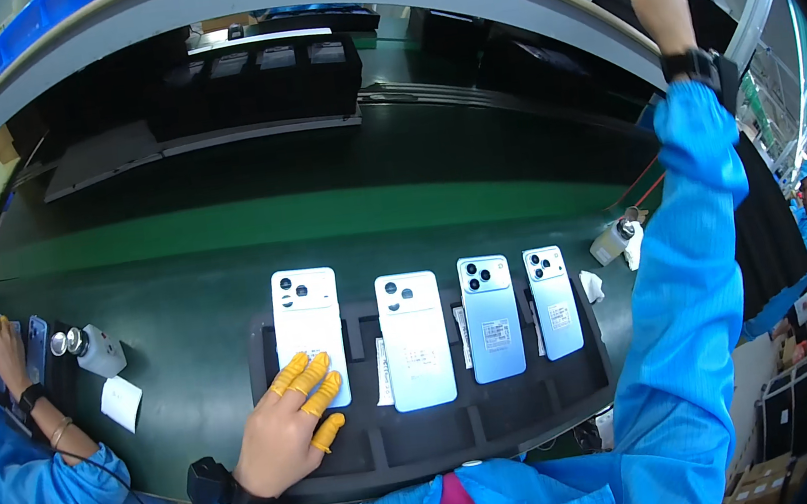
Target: The recorder is inspecting, cleaning, and sorting smartphones on an assembly line, including wiping screens and checking device orientations.
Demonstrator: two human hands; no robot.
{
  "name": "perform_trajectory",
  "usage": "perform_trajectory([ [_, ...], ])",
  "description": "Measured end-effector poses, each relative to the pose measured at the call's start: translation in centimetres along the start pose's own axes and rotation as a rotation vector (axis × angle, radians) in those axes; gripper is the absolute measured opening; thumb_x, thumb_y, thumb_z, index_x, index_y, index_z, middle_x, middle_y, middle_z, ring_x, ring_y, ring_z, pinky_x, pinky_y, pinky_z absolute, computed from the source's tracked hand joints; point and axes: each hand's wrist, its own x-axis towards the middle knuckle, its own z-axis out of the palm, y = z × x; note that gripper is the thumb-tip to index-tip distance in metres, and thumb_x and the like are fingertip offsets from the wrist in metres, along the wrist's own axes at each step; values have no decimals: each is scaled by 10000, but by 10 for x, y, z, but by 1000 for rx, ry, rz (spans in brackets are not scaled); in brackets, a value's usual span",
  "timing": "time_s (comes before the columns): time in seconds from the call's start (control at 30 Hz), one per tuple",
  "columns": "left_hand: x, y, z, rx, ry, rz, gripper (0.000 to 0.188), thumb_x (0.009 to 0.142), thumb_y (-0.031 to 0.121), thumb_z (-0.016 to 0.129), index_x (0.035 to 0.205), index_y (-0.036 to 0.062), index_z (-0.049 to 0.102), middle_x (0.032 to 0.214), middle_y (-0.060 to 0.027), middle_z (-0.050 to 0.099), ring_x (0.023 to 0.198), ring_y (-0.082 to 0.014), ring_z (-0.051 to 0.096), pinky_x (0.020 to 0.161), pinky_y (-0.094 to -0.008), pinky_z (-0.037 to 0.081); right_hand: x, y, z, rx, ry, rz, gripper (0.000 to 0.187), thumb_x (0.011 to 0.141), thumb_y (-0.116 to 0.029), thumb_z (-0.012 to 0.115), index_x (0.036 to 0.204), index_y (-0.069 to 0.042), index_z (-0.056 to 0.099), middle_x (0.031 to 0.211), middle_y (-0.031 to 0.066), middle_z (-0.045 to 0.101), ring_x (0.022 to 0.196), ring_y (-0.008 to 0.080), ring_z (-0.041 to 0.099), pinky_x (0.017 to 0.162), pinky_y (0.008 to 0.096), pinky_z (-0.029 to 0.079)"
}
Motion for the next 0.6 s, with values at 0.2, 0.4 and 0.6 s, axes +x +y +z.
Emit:
perform_trajectory([
  [0.2, 0, 4, 1, 14, 41, 2, 484, 739, 108, 740, 1206, 54, 628, 1340, -131, 544, 1263, -338, 486, 1043, -399, 419, 3, 54, 46, 128, -403, 10, 358, 767, 14, 536, 1095, -29, 673, 1074, 206, 662, 1008, 329, 641, 891, 395, 494],
  [0.4, 1, 8, 4, 46, 70, 5, 497, 729, 93, 740, 1212, 69, 624, 1325, -119, 560, 1247, -334, 507, 1033, -404, 428, -130, -6, -33, 491, -39, -220, 431, 744, 20, 555, 1172, -11, 586, 1170, 243, 589, 1125, 401, 531, 991, 429, 420],
  [0.6, 13, 16, -2, 190, 82, 32, 385, 776, 136, 709, 1150, 64, 651, 1238, -121, 607, 1138, -336, 573, 962, -410, 463, -299, -120, -22, 423, -672, 160, 554, 806, -196, 694, 1254, 49, 478, 1235, 317, 454, 1072, 521, 515, 925, 499, 455],
])
